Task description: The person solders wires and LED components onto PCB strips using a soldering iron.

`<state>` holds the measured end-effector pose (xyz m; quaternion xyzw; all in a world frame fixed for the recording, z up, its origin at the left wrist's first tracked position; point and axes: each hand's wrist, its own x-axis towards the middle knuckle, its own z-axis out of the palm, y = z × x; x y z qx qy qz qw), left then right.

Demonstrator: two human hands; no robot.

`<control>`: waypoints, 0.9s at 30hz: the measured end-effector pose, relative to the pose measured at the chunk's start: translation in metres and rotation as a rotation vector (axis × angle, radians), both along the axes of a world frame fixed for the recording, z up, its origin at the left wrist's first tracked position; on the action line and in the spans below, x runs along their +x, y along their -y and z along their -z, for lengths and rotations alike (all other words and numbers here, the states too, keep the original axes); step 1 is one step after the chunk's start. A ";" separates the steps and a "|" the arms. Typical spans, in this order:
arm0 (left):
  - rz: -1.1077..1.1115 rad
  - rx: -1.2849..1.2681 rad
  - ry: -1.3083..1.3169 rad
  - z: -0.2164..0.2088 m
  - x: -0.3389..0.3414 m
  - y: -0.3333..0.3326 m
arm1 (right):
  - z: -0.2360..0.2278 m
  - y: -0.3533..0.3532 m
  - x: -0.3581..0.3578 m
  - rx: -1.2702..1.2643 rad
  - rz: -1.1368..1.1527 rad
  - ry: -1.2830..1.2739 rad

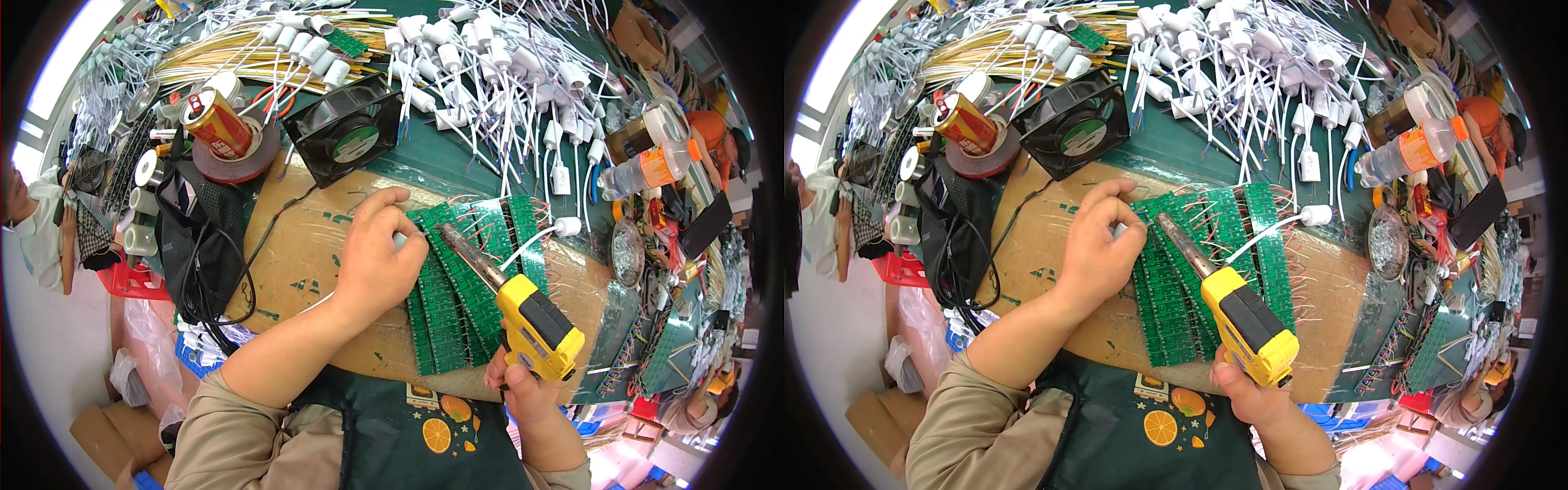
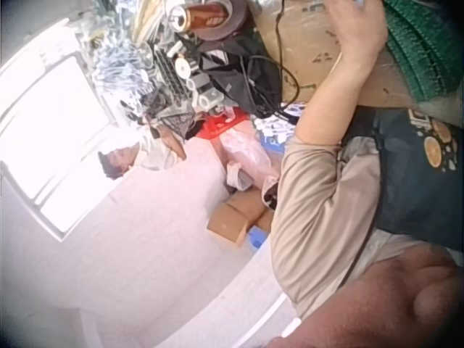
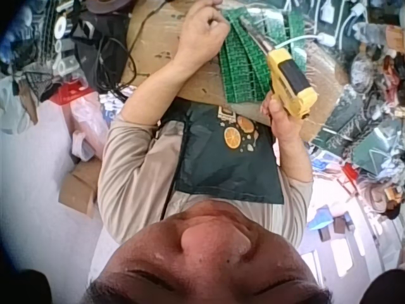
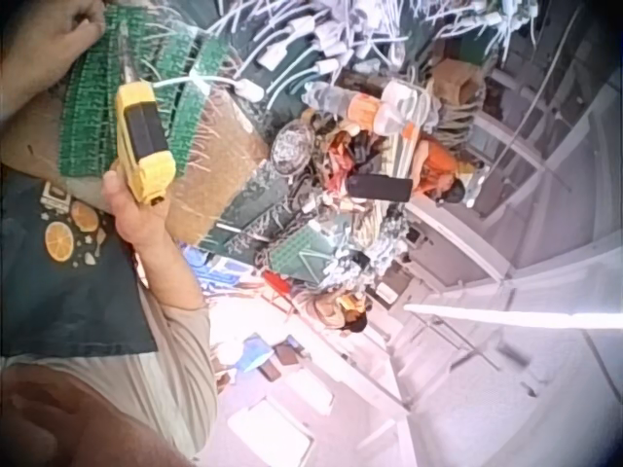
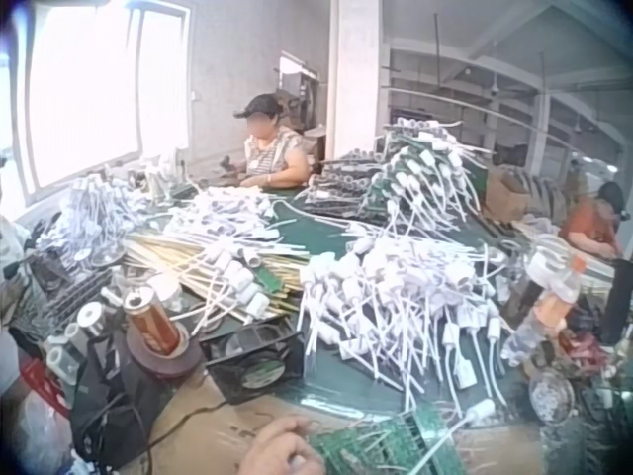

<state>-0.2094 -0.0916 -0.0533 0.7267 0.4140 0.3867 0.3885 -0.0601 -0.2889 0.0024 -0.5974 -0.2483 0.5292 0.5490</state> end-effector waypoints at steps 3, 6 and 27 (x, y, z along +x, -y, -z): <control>0.003 0.017 -0.007 0.001 0.001 0.000 | 0.003 0.002 0.002 -0.016 -0.015 0.038; 0.010 0.002 0.009 0.002 0.000 -0.001 | 0.003 0.001 0.002 -0.016 -0.004 0.037; 0.061 -0.010 -0.013 -0.001 -0.002 -0.005 | 0.005 -0.002 0.002 -0.026 -0.001 0.015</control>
